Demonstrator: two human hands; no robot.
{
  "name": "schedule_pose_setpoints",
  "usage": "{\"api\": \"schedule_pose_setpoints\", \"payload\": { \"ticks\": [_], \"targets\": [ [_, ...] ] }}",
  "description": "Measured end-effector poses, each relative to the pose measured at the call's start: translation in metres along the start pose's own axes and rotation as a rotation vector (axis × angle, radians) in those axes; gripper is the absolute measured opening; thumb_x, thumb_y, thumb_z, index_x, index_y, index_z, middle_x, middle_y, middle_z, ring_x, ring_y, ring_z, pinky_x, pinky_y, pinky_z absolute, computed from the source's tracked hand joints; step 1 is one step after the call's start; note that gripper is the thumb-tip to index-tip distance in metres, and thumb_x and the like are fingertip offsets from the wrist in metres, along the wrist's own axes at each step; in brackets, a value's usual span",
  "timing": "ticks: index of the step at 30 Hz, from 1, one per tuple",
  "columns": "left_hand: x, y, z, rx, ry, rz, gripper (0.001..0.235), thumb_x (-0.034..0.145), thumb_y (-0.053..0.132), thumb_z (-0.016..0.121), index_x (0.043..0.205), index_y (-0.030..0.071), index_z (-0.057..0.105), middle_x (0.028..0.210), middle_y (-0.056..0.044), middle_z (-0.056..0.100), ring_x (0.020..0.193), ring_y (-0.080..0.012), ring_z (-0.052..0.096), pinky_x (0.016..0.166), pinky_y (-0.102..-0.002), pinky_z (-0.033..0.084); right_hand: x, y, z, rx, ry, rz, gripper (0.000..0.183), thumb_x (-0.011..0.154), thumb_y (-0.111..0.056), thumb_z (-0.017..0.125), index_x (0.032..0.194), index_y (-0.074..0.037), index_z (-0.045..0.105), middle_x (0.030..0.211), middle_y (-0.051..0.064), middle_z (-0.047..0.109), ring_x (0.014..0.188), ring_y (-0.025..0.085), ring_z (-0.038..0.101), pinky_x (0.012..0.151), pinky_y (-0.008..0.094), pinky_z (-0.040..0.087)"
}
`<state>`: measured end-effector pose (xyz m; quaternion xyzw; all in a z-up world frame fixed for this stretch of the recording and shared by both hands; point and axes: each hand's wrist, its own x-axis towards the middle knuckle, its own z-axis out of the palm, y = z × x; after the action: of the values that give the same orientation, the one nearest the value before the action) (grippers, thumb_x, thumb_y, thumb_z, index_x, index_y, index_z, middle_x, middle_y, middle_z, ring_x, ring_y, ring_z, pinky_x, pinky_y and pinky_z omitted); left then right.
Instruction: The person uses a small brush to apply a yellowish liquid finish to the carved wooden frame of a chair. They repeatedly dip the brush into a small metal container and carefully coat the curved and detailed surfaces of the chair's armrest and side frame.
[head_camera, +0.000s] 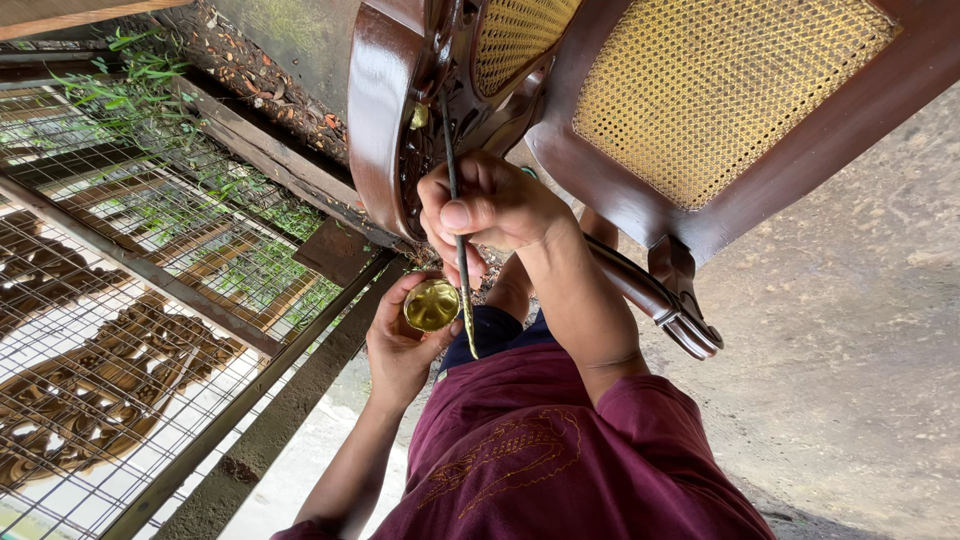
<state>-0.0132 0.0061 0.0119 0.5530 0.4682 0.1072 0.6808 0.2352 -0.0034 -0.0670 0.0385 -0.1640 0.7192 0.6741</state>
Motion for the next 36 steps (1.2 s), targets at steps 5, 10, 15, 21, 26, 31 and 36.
{"api": "schedule_pose_setpoints", "payload": {
  "ticks": [5,10,15,21,26,31,36],
  "targets": [
    [0.000,0.002,0.000,0.021,-0.012,0.013,0.067,0.083,-0.008,0.080,0.141,-0.001,0.050,0.139,-0.014,0.061,0.126,-0.0207,0.064,0.110,-0.036,0.055,-0.008,0.001,-0.002,-0.019,-0.026,0.008,0.035,0.103,-0.029,0.072,0.089,-0.001,0.057,0.078,0.011,0.065,0.055,0.018,0.066,0.061,0.037,0.062],
    [0.001,0.004,0.002,0.016,-0.025,-0.001,0.067,0.083,-0.009,0.080,0.141,-0.001,0.050,0.141,-0.015,0.060,0.126,-0.0205,0.064,0.109,-0.036,0.055,-0.019,0.004,-0.005,-0.048,-0.036,-0.051,0.029,0.104,-0.025,0.069,0.089,-0.003,0.057,0.079,0.010,0.067,0.062,0.018,0.068,0.067,0.037,0.064],
    [0.006,0.000,0.004,-0.033,-0.052,0.024,0.067,0.083,-0.011,0.080,0.142,-0.001,0.051,0.137,-0.013,0.062,0.122,-0.0195,0.066,0.108,-0.035,0.056,-0.046,0.000,0.011,-0.181,0.217,-0.228,0.020,0.105,-0.019,0.066,0.095,-0.003,0.059,0.084,0.012,0.069,0.070,0.018,0.070,0.077,0.041,0.066],
    [0.009,-0.003,0.012,-0.089,-0.107,0.106,0.068,0.083,-0.012,0.080,0.143,-0.002,0.050,0.142,-0.012,0.061,0.125,-0.0181,0.063,0.111,-0.034,0.052,-0.076,-0.007,0.040,-0.344,0.637,-0.561,0.016,0.107,-0.018,0.065,0.100,-0.005,0.060,0.085,0.013,0.069,0.071,0.020,0.067,0.070,0.035,0.059],
    [0.007,0.002,0.011,-0.142,-0.138,0.117,0.069,0.083,-0.013,0.080,0.143,-0.001,0.050,0.143,-0.012,0.060,0.129,-0.0177,0.062,0.115,-0.034,0.051,-0.074,-0.006,0.051,-0.417,0.641,-0.619,0.016,0.106,-0.018,0.065,0.103,-0.004,0.060,0.092,0.013,0.068,0.077,0.021,0.067,0.072,0.035,0.059],
    [0.004,0.016,0.018,-0.185,-0.201,0.163,0.068,0.083,-0.013,0.080,0.144,0.000,0.052,0.144,-0.013,0.061,0.130,-0.0189,0.062,0.115,-0.034,0.051,-0.062,0.018,0.060,-0.478,0.628,-0.649,0.018,0.108,-0.021,0.068,0.111,-0.003,0.064,0.099,0.012,0.067,0.092,0.022,0.066,0.100,0.045,0.057],
    [0.003,0.032,0.027,-0.075,-0.254,0.360,0.071,0.080,-0.009,0.086,0.143,0.003,0.056,0.151,-0.013,0.054,0.137,-0.0193,0.056,0.117,-0.034,0.050,-0.055,0.050,0.071,-0.614,0.662,-0.656,0.022,0.105,-0.021,0.072,0.118,-0.004,0.068,0.116,0.010,0.064,0.111,0.021,0.061,0.118,0.046,0.046]
  ]
}}
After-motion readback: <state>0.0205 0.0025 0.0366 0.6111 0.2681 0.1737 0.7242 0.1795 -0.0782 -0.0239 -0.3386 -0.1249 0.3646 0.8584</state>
